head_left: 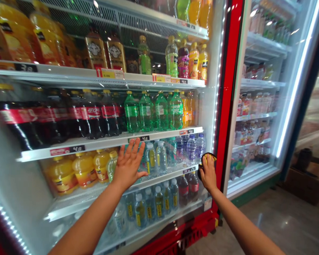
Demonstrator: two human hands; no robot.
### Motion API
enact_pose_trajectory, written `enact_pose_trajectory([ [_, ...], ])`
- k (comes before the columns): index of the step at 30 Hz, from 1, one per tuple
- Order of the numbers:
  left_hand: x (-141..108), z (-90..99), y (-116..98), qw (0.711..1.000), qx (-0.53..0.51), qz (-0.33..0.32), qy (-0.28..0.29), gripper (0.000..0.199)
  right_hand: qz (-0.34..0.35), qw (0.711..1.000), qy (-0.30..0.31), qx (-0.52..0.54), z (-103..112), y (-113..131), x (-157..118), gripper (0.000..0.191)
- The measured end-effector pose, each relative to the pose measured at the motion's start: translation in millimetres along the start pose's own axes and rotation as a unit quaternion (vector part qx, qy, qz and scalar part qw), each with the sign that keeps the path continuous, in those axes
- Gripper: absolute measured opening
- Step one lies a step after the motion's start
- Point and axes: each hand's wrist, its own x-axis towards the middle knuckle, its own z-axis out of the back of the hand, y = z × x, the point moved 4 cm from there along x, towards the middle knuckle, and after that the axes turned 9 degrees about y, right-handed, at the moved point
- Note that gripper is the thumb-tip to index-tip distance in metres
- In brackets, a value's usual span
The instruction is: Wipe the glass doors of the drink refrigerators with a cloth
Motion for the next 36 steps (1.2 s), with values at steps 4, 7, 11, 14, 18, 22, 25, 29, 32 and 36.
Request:
enact_pose_trajectory([
  [4, 1, -0.4, -1, 1.000, 0.014, 0.004, 0.006, 0.138, -0.070, 0.993, -0.089, 0.014, 16, -4, 27, 0.063],
  [7, 2, -0.1, -1, 1.000, 0.020, 0.008, 0.013, 0.140, -0.053, 0.992, -0.111, 0.016, 18, 24, 53, 0.064],
  [11, 1, 0.9, -2, 1.000, 0.018, 0.010, 0.020, 0.138, 0.089, 0.996, -0.015, -0.005, 1, 66, 21, 0.071],
  [14, 1, 1.3, -3, 1.000, 0.019, 0.010, 0.019, 0.138, 0.139, 0.990, 0.025, -0.014, -4, 60, -9, 0.071],
  [18, 0, 1.5, -4, 1.000, 0.023, 0.002, 0.016, 0.141, 0.012, 0.996, -0.083, 0.020, 11, 40, 18, 0.067],
  [22, 0, 2.6, -5, 0.999, 0.023, 0.005, 0.022, 0.143, -0.035, 0.989, -0.139, 0.032, 10, 80, 41, 0.069],
  [25, 0, 3.3, -6, 0.999, 0.023, 0.008, 0.030, 0.142, 0.090, 0.995, -0.050, 0.006, -5, 114, 12, 0.074],
  [29, -1, 3.6, -7, 0.999, 0.030, 0.008, 0.037, 0.143, 0.229, 0.971, 0.053, -0.035, -12, 105, -28, 0.077],
  [32, -1, 4.0, -8, 0.998, 0.033, 0.009, 0.043, 0.144, 0.148, 0.989, -0.008, -0.011, 0, 95, -6, 0.075],
  [36, -1, 5.5, -9, 0.998, 0.031, 0.015, 0.050, 0.146, 0.089, 0.994, -0.064, 0.009, 1, 140, 30, 0.076],
])
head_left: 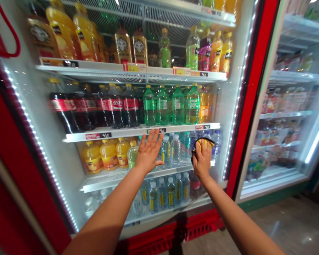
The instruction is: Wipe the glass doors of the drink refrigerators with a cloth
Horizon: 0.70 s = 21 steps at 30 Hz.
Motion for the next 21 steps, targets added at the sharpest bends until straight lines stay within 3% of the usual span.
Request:
enact_pose_trajectory([
  [2, 0, 1.0, -1, 1.000, 0.000, 0.000, 0.001, 0.145, 0.049, 0.998, 0.037, -0.006, -7, 27, -3, 0.076],
  [4, -1, 1.8, -2, 1.000, 0.001, -0.001, 0.002, 0.144, 0.129, 0.986, 0.104, -0.015, -11, 40, -25, 0.075],
  [7, -1, 1.8, -3, 1.000, 0.007, -0.001, 0.004, 0.143, 0.207, 0.962, 0.177, -0.028, -8, 22, -59, 0.073],
  [9, -2, 1.2, -3, 1.000, 0.010, 0.000, 0.003, 0.144, 0.146, 0.978, 0.145, -0.025, -2, 0, -60, 0.073],
  [11, -2, 0.7, -2, 1.000, 0.012, 0.001, 0.000, 0.146, 0.041, 0.997, 0.072, -0.008, 1, -10, -44, 0.073],
  [14, -2, 0.9, -2, 1.000, 0.008, 0.000, -0.003, 0.146, -0.029, 0.999, 0.011, 0.012, -5, 12, -21, 0.074],
  [16, -3, 1.7, -3, 1.000, 0.003, -0.001, -0.003, 0.146, 0.020, 0.999, 0.035, 0.008, -12, 37, -21, 0.075],
  [18, -4, 2.9, -3, 1.000, -0.001, -0.001, -0.003, 0.146, 0.121, 0.988, 0.097, -0.004, -16, 52, -38, 0.074],
  [21, -5, 4.2, -3, 1.000, -0.003, 0.000, 0.001, 0.146, 0.223, 0.959, 0.175, -0.026, -12, 36, -67, 0.072],
])
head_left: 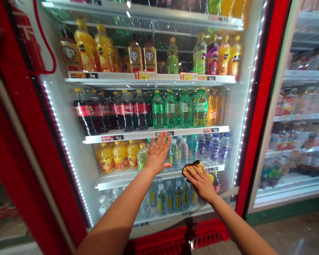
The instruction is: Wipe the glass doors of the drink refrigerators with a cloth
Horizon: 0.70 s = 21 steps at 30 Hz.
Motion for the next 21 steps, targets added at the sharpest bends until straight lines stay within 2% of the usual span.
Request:
enact_pose_trajectory([
  [1, 0, 0.0, 0, 1.000, 0.000, 0.001, 0.003, 0.146, -0.009, 1.000, -0.003, -0.003, 1, -10, -8, 0.073],
  [3, 0, -0.7, 0, 1.000, 0.002, 0.000, 0.009, 0.145, -0.080, 0.995, -0.054, 0.001, 8, -34, -11, 0.077],
  [5, -1, -1.3, 0, 1.000, 0.007, 0.002, 0.012, 0.144, -0.155, 0.981, -0.118, 0.015, 16, -47, 4, 0.080],
  [7, -1, -1.3, 0, 1.000, 0.013, 0.006, 0.012, 0.143, -0.178, 0.972, -0.150, 0.030, 20, -40, 28, 0.082],
  [9, -2, -0.5, -1, 1.000, 0.019, 0.010, 0.012, 0.142, -0.129, 0.980, -0.147, 0.037, 20, -18, 45, 0.080],
  [11, -3, 0.4, -2, 1.000, 0.024, 0.013, 0.015, 0.140, -0.028, 0.991, -0.129, 0.037, 18, 3, 46, 0.075],
  [13, -4, 0.7, -2, 0.999, 0.030, 0.016, 0.017, 0.140, 0.061, 0.991, -0.118, 0.037, 16, 9, 34, 0.071],
  [14, -5, 0.5, -2, 0.999, 0.033, 0.018, 0.016, 0.141, 0.081, 0.989, -0.118, 0.036, 16, 5, 28, 0.069],
  [16, -6, -0.7, -2, 0.999, 0.038, 0.018, 0.012, 0.142, 0.063, 0.988, -0.136, 0.030, 18, -10, 23, 0.068],
  [18, -6, -2.3, -2, 0.999, 0.041, 0.015, 0.004, 0.142, 0.009, 0.986, -0.164, 0.025, 21, -19, 31, 0.069],
  [21, -4, -2.9, -3, 0.999, 0.047, 0.009, -0.011, 0.141, -0.060, 0.981, -0.181, 0.029, 22, 1, 51, 0.073],
])
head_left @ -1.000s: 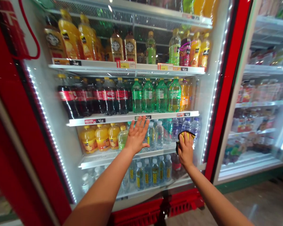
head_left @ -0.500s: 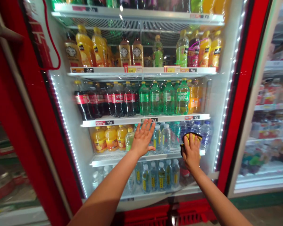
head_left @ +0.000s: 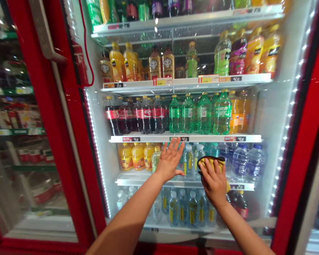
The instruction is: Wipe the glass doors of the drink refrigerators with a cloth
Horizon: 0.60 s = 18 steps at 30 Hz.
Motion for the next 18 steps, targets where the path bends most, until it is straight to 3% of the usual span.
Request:
enact_pose_trajectory([
  [4, -5, 2.6, 7, 0.999, 0.009, -0.038, -0.005, 0.136, 0.020, 0.998, 0.066, -0.001, -15, 46, -7, 0.075],
  [6, -21, 1.3, 16, 0.996, 0.013, -0.087, 0.009, 0.132, 0.059, 0.994, 0.091, -0.004, -16, 51, -21, 0.075],
  [8, -48, -4.4, 29, 0.994, 0.012, -0.103, 0.017, 0.129, 0.053, 0.995, 0.079, -0.013, -14, 43, -29, 0.076],
  [11, -99, -24.1, 47, 0.999, 0.000, -0.045, 0.007, 0.127, -0.050, 0.998, 0.019, -0.012, -14, 32, -21, 0.078],
  [13, -131, -43.6, 49, 1.000, -0.004, -0.007, -0.006, 0.126, -0.106, 0.994, -0.018, 0.002, -20, 44, -9, 0.078],
  [15, -156, -63.9, 45, 1.000, -0.004, 0.017, -0.019, 0.124, -0.102, 0.994, -0.029, 0.013, -31, 67, -4, 0.074],
  [18, -184, -86.7, 39, 0.998, -0.011, 0.050, -0.038, 0.116, -0.013, 1.000, 0.023, 0.012, -44, 96, -17, 0.067],
])
